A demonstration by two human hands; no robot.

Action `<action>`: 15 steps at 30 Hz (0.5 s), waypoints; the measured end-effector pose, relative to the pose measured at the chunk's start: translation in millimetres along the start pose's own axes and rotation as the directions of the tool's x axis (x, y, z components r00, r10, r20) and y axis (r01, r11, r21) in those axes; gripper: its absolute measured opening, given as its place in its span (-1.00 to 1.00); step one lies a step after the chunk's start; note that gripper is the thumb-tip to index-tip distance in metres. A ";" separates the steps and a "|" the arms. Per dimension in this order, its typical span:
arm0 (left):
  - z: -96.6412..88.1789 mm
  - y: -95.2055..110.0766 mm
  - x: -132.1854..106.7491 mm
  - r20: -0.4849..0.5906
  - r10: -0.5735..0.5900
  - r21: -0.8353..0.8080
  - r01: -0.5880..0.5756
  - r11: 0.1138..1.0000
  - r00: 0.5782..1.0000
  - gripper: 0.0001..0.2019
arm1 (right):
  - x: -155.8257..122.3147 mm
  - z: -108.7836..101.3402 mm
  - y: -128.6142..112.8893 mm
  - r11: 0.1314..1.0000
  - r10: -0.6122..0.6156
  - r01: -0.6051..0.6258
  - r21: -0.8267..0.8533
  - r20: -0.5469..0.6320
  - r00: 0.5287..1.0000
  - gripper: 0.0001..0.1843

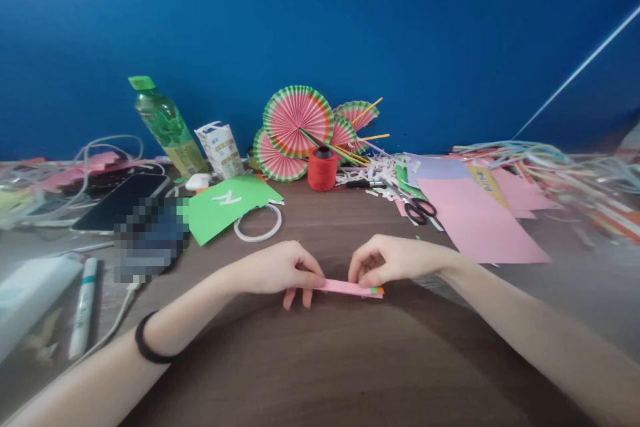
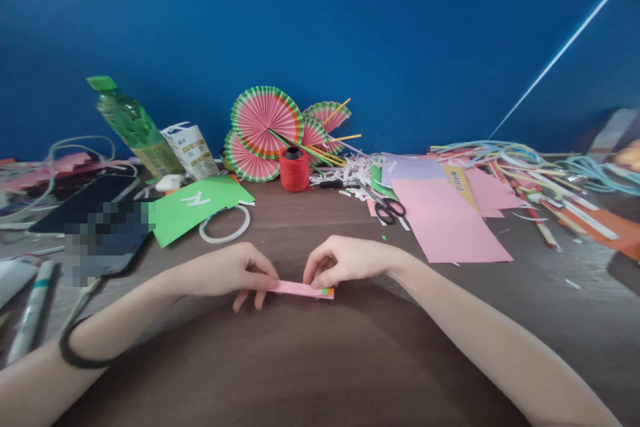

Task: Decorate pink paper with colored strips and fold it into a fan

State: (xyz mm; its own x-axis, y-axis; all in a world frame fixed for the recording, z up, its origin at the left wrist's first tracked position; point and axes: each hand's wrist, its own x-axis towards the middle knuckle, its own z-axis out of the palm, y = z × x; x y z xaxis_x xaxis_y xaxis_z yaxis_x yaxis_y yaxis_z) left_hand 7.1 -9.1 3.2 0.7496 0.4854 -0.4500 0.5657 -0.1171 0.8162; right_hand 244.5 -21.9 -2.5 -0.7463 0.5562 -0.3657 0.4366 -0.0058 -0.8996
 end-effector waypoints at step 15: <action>-19.5 -6.2 -1.7 0.056 -0.072 -0.070 0.076 0.995 0.996 -0.69 | 0.4 -1.2 0.6 0.999 -0.025 0.022 -0.034 -0.076 0.997 -0.78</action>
State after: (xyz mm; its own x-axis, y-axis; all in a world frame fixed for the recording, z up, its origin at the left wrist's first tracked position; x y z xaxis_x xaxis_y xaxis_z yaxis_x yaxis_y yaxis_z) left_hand -4.4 7.7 6.0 0.7248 0.4435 -0.5272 0.5955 -0.0185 0.8031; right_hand 245.1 -20.6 -2.9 -0.7163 0.6179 -0.3241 0.4369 0.0350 -0.8988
